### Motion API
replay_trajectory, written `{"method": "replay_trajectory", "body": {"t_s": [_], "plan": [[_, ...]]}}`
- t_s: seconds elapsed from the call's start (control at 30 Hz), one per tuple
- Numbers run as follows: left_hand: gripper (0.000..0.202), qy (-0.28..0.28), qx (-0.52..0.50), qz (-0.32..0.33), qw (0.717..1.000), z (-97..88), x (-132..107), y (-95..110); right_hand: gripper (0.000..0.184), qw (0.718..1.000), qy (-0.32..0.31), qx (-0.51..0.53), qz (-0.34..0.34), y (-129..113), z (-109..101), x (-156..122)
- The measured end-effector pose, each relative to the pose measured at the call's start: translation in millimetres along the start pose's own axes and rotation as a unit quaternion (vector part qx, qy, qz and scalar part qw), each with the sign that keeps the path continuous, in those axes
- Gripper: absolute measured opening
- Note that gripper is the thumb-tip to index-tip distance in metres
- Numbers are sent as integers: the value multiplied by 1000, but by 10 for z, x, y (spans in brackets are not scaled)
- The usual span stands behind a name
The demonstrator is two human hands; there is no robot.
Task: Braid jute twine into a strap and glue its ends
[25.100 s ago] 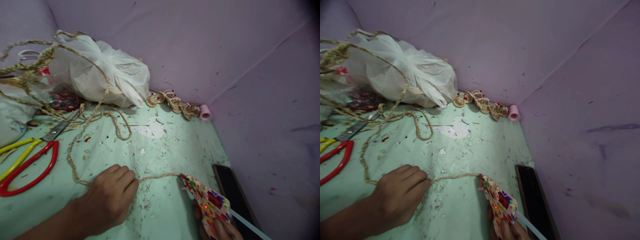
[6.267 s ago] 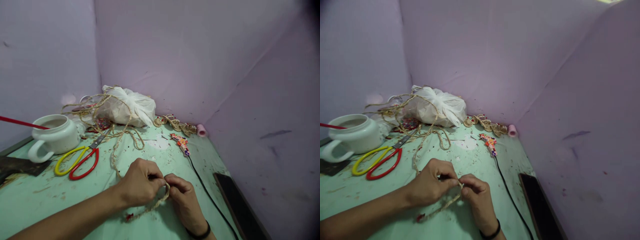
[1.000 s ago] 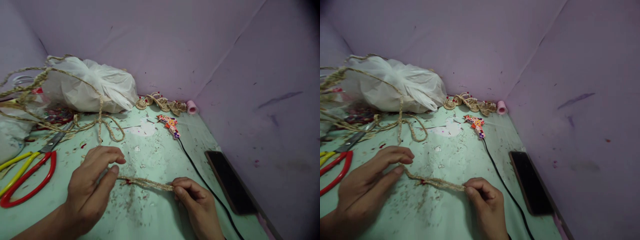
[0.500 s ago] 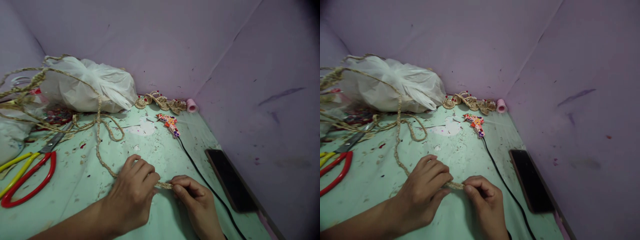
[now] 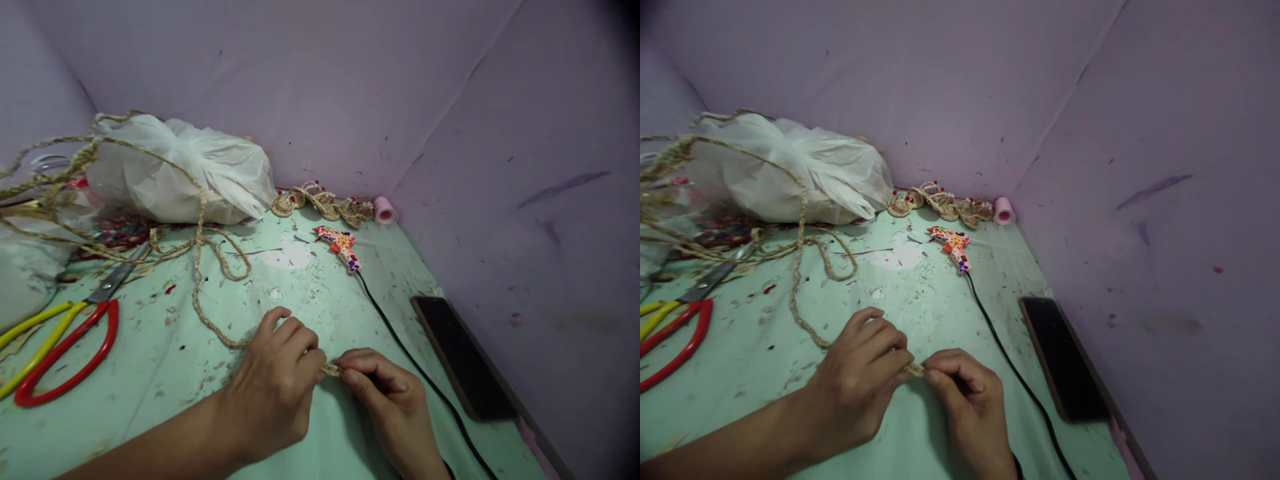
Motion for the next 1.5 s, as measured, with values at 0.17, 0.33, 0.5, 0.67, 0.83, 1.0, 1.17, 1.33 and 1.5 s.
{"method": "replay_trajectory", "body": {"t_s": [0.17, 0.33, 0.5, 0.67, 0.83, 1.0, 1.17, 1.33, 1.5], "plan": [[16, 2, 13, 24, 1000, 9, -15, 7, 9, 1000, -7, -7, -15, -9, 4, -1], [20, -5, 17, 30, 999, 21, -24, 17, 8, 999, -30, -16, -23, 10, 33, 0], [23, -11, 24, 37, 999, 39, -40, 28, 8, 998, -56, -41, 9, 37, 36, -6], [22, -25, 35, 39, 998, 50, -52, 29, 52, 995, -88, -28, -22, 19, -18, -28], [19, -30, 36, 40, 998, 44, -57, 34, 58, 987, 46, -90, -128, -103, -242, -8], [17, -24, 30, 48, 998, 62, -63, 65, 25, 953, -75, -149, -254, -216, 40, -98], [17, -35, 7, 36, 999, -5, -29, 73, 13, 948, -70, -161, -265, -179, 88, -84], [18, 13, -31, -10, 999, -395, -1, -119, 9, 949, -62, -188, -245, -123, 35, -55], [13, -2, 0, -56, 998, -485, -163, -385, 9, 950, -53, -206, -231, -46, 11, -35]]}}
Point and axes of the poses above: each hand's wrist, its own x-axis towards the middle knuckle, its own z-axis out of the palm, y = z × x, the point moved 7 cm from there along x, towards the middle knuckle, and after that the axes turned 11 degrees about y, right-handed, at the moved point
